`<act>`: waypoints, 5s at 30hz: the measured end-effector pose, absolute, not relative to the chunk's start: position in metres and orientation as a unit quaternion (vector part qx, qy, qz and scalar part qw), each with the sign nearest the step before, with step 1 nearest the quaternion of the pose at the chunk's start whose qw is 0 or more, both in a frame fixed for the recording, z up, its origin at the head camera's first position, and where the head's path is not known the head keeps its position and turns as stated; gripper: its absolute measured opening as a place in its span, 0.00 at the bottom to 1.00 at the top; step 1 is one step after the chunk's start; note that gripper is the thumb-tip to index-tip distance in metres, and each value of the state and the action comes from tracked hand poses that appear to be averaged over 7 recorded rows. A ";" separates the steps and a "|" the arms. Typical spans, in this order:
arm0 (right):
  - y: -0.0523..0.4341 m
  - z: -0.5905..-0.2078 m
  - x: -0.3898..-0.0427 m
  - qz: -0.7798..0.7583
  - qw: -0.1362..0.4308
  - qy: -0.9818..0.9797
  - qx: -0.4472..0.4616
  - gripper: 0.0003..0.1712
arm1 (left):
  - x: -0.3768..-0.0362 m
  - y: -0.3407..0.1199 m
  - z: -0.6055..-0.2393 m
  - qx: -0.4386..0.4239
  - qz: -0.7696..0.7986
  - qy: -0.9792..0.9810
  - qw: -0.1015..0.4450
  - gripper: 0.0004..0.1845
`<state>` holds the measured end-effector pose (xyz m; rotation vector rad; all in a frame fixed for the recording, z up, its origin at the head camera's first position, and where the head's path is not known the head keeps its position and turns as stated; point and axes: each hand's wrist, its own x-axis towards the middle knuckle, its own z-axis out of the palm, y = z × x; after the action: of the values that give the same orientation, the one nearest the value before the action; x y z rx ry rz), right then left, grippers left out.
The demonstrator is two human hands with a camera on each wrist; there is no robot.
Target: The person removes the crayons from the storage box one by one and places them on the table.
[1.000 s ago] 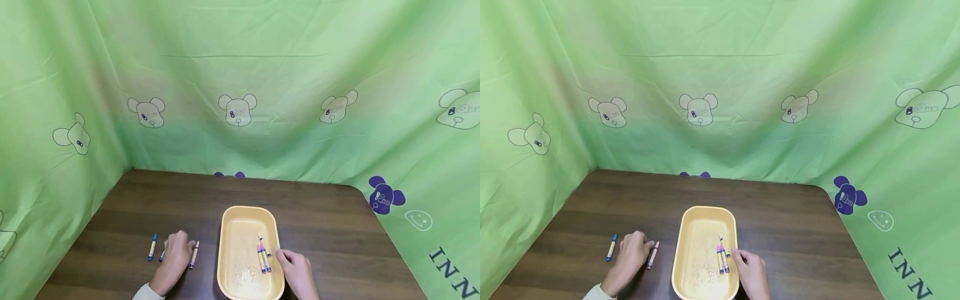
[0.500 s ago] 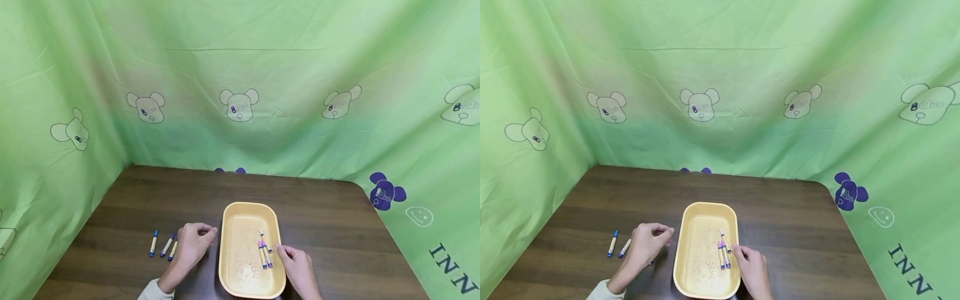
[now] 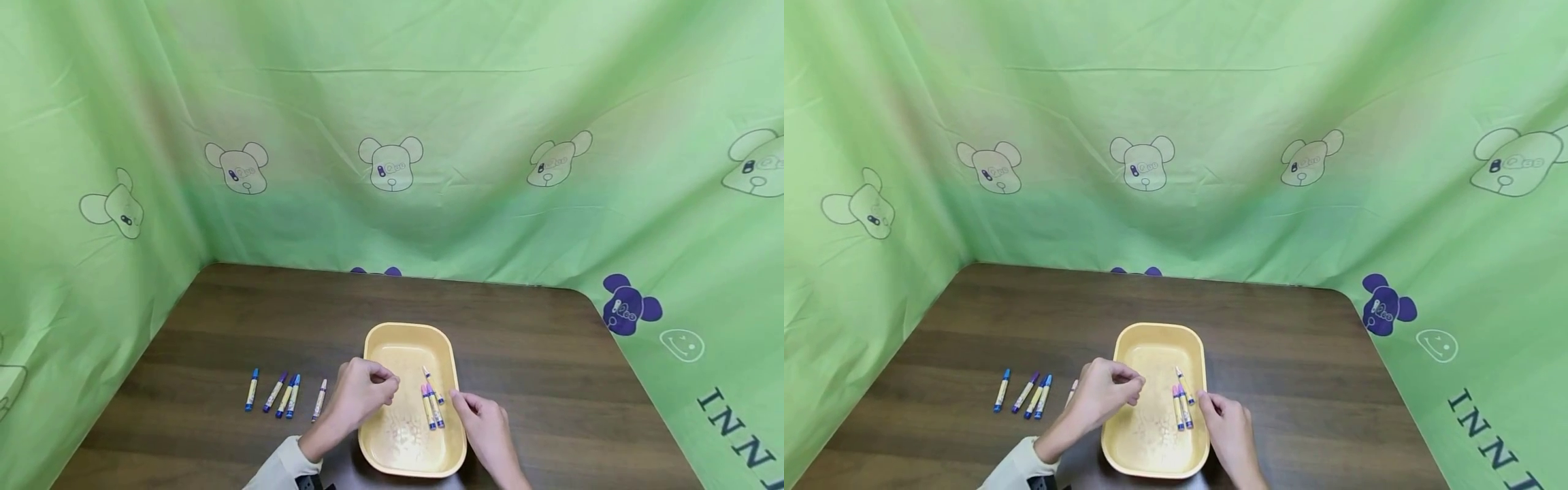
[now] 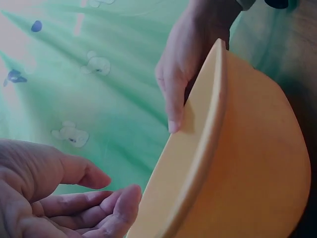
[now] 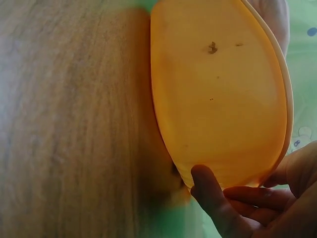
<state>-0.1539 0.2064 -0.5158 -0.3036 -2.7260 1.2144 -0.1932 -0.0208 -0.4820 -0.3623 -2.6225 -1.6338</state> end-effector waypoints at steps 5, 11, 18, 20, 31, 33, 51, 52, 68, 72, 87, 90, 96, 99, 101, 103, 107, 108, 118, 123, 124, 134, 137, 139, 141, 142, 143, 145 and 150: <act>0.206 -0.516 -0.155 0.405 0.074 -0.906 -0.098 0.17 | -0.197 -0.008 -0.481 -0.142 -0.503 -0.852 0.003 0.07; 0.207 -0.518 -0.156 0.406 0.069 -0.906 -0.101 0.17 | -0.201 0.008 -0.484 -0.154 -0.481 -0.862 -0.050 0.11; 0.210 -0.517 -0.156 0.403 0.067 -0.908 -0.088 0.18 | -0.205 0.030 -0.493 -0.139 -0.440 -0.881 -0.102 0.14; 0.211 -0.518 -0.156 0.402 0.067 -0.909 -0.085 0.18 | -0.205 0.035 -0.496 -0.130 -0.427 -0.888 -0.114 0.15; 0.213 -0.521 -0.156 0.408 0.068 -0.907 -0.084 0.17 | -0.206 0.043 -0.507 -0.145 -0.387 -0.906 -0.092 0.22; 0.213 -0.521 -0.156 0.408 0.068 -0.906 -0.085 0.17 | -0.206 0.044 -0.507 -0.151 -0.378 -0.910 -0.083 0.22; 0.209 -0.520 -0.154 0.407 0.079 -0.906 -0.090 0.17 | -0.203 0.052 -0.509 -0.186 -0.349 -0.917 -0.045 0.16; 0.209 -0.520 -0.154 0.407 0.080 -0.905 -0.090 0.17 | -0.203 0.052 -0.509 -0.184 -0.350 -0.917 -0.048 0.16; 0.210 -0.520 -0.155 0.390 0.078 -0.914 -0.082 0.17 | -0.198 0.063 -0.511 -0.179 -0.279 -0.943 -0.023 0.21; 0.210 -0.520 -0.154 0.388 0.077 -0.915 -0.080 0.17 | -0.198 0.065 -0.510 -0.180 -0.267 -0.947 -0.022 0.19; 0.215 -0.515 -0.161 0.413 0.032 -0.908 -0.054 0.16 | -0.197 0.063 -0.505 -0.184 -0.281 -0.941 -0.041 0.18; 0.214 -0.515 -0.161 0.410 0.025 -0.910 -0.055 0.18 | -0.196 0.064 -0.507 -0.189 -0.270 -0.944 -0.028 0.17; 0.214 -0.514 -0.161 0.391 0.030 -0.918 -0.055 0.21 | -0.196 0.065 -0.506 -0.199 -0.228 -0.953 -0.018 0.15; 0.214 -0.514 -0.161 0.389 0.030 -0.919 -0.056 0.20 | -0.197 0.065 -0.505 -0.192 -0.221 -0.956 -0.022 0.13; 0.213 -0.514 -0.161 0.388 0.032 -0.919 -0.057 0.20 | -0.197 0.064 -0.505 -0.190 -0.216 -0.957 -0.018 0.12; 0.213 -0.514 -0.161 0.390 0.032 -0.918 -0.059 0.20 | -0.197 0.062 -0.505 -0.194 -0.219 -0.956 -0.014 0.12; 0.212 -0.517 -0.160 0.394 0.033 -0.916 -0.068 0.22 | -0.197 0.055 -0.508 -0.200 -0.269 -0.942 -0.018 0.15; 0.211 -0.517 -0.160 0.396 0.034 -0.915 -0.069 0.22 | -0.197 0.053 -0.509 -0.201 -0.293 -0.935 -0.025 0.16; 0.211 -0.517 -0.159 0.387 0.041 -0.919 -0.070 0.23 | -0.202 0.033 -0.505 -0.147 -0.410 -0.898 -0.065 0.26; 0.211 -0.516 -0.159 0.388 0.037 -0.918 -0.070 0.22 | -0.201 0.026 -0.498 -0.125 -0.415 -0.898 -0.075 0.25; 0.211 -0.516 -0.159 0.387 0.038 -0.919 -0.070 0.21 | -0.200 0.024 -0.497 -0.122 -0.420 -0.896 -0.076 0.24; 0.211 -0.516 -0.161 0.379 0.041 -0.921 -0.073 0.21 | -0.199 0.003 -0.485 -0.131 -0.467 -0.871 -0.073 0.12; 0.211 -0.515 -0.162 0.378 0.046 -0.922 -0.071 0.20 | -0.199 -0.003 -0.480 -0.125 -0.475 -0.869 -0.069 0.12; 0.211 -0.515 -0.162 0.376 0.048 -0.923 -0.072 0.21 | -0.199 -0.007 -0.477 -0.115 -0.482 -0.866 -0.071 0.12; 0.211 -0.515 -0.161 0.375 0.046 -0.923 -0.073 0.22 | -0.198 -0.011 -0.475 -0.102 -0.491 -0.862 -0.075 0.11; 0.211 -0.514 -0.161 0.374 0.046 -0.923 -0.073 0.22 | -0.197 -0.013 -0.474 -0.096 -0.494 -0.861 -0.076 0.11; 0.211 -0.514 -0.160 0.375 0.045 -0.923 -0.074 0.22 | -0.196 -0.015 -0.474 -0.090 -0.498 -0.859 -0.076 0.10; 0.211 -0.514 -0.160 0.376 0.047 -0.923 -0.074 0.22 | -0.196 -0.018 -0.473 -0.081 -0.503 -0.857 -0.077 0.09; 0.212 -0.513 -0.163 0.376 0.054 -0.922 -0.072 0.21 | -0.197 -0.028 -0.471 -0.065 -0.520 -0.848 -0.081 0.06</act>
<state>-0.1627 0.2120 -0.5135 -0.2193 -2.8010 1.1422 -0.1965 -0.0281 -0.4713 -0.2160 -2.8113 -1.7231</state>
